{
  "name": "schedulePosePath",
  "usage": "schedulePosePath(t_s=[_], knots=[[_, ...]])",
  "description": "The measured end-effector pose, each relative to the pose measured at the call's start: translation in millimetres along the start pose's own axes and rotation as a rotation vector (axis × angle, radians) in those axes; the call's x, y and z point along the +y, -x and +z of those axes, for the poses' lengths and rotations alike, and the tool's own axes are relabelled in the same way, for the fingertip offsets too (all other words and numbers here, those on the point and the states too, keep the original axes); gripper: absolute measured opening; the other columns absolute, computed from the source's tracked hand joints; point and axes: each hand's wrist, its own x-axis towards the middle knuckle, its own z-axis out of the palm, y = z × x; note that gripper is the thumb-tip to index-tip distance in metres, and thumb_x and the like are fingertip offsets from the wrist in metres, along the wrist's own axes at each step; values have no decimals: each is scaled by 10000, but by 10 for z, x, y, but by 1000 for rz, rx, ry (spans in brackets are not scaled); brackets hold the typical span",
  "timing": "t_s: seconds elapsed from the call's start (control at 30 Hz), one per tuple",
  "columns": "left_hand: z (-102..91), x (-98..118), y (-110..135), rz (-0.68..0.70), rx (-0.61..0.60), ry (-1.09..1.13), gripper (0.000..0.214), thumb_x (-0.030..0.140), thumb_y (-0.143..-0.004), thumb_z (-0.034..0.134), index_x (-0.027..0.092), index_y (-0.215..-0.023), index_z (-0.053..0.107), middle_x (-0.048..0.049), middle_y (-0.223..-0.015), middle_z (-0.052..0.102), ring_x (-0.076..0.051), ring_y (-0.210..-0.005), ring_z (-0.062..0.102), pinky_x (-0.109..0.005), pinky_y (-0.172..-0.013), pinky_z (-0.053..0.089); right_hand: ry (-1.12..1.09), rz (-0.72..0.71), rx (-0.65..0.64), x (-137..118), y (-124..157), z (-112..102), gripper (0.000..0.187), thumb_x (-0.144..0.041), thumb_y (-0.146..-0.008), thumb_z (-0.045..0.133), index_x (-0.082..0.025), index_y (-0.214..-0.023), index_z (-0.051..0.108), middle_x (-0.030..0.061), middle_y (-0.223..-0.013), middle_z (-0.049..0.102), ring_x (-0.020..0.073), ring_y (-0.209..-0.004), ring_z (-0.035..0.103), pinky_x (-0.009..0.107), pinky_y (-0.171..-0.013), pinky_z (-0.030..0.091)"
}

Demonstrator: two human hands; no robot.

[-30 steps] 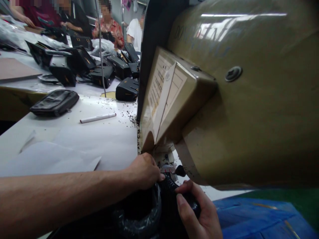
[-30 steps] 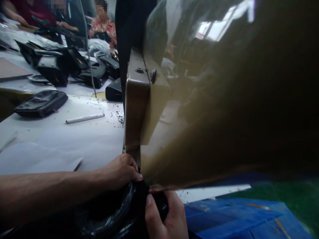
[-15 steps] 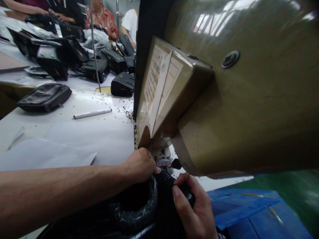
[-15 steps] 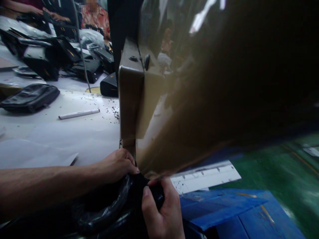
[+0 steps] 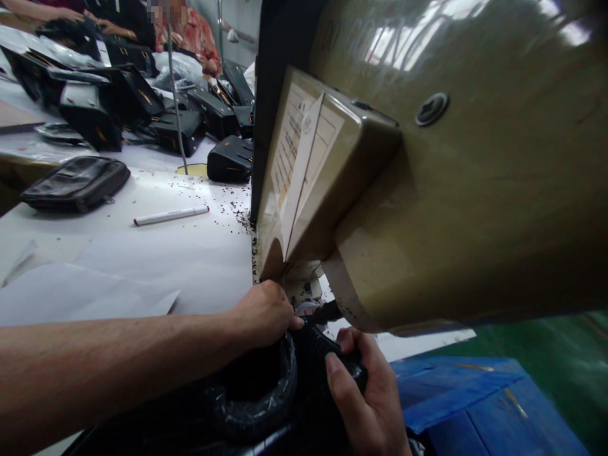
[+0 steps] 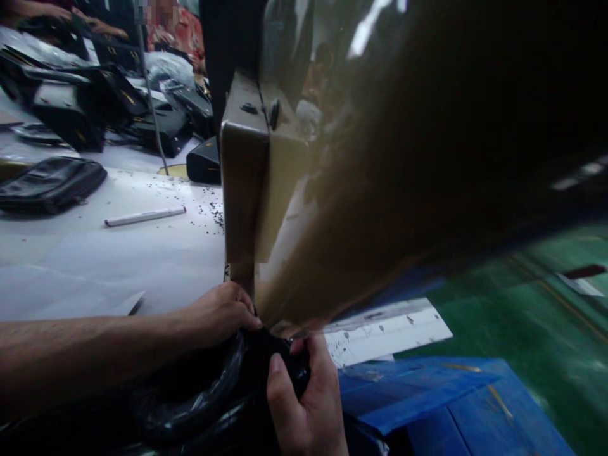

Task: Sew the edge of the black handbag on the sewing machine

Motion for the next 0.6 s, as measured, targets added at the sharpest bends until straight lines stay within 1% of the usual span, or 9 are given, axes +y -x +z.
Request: schedulePosePath(t_s=[0.07, 0.23, 0.33, 0.4, 0.5, 0.6], knots=[[-5, 2, 2, 6, -3, -4, 227, 231, -713, 791, 187, -541, 651, 20, -538, 528, -174, -626, 547, -282, -560, 340, -4, 4, 5, -3, 9, 13, 272, -492, -924, 572, -254, -879, 450, -28, -768, 483, 173, -682, 445, 304, -590, 364], [-1, 0, 17, 20, -1, -3, 223, 269, -724, 780, 191, -551, 662, 7, -567, 564, -177, -637, 559, -279, -566, 345, 43, -33, 16, -7, 17, 23, 270, -494, -951, 521, -254, -880, 417, -36, -785, 436, 176, -715, 415, 326, -658, 382], [1, 1, 28, 33, 23, -5, 216, 271, -718, 779, 193, -551, 667, 5, -566, 571, -185, -656, 567, -281, -579, 353, 57, -64, 1, 18, 10, -2, 250, -480, -968, 503, -254, -905, 418, -43, -775, 417, 173, -700, 416, 317, -640, 389], [8, 3, 52, 42, 42, -9, 208, 276, -713, 779, 196, -555, 671, 13, -548, 556, -186, -649, 568, -280, -578, 357, 68, -125, 1, 51, 24, -21, 230, -462, -964, 513, -253, -921, 428, -41, -780, 425, 174, -697, 429, 313, -628, 396], [36, 9, 156, 81, 60, -30, 191, 304, -732, 762, 197, -586, 704, 18, -536, 550, -184, -625, 563, -283, -566, 349, 61, -186, 47, 113, 135, -29, 214, -434, -950, 537, -251, -918, 431, -37, -790, 416, 179, -699, 431, 320, -630, 390], [86, 18, 376, 166, 79, -73, 182, 334, -770, 733, 190, -659, 749, 16, -578, 580, -178, -646, 572, -285, -581, 346, 21, -222, 154, 181, 385, 4, 189, -395, -943, 543, -256, -909, 419, -32, -820, 412, 186, -729, 438, 338, -681, 392]])
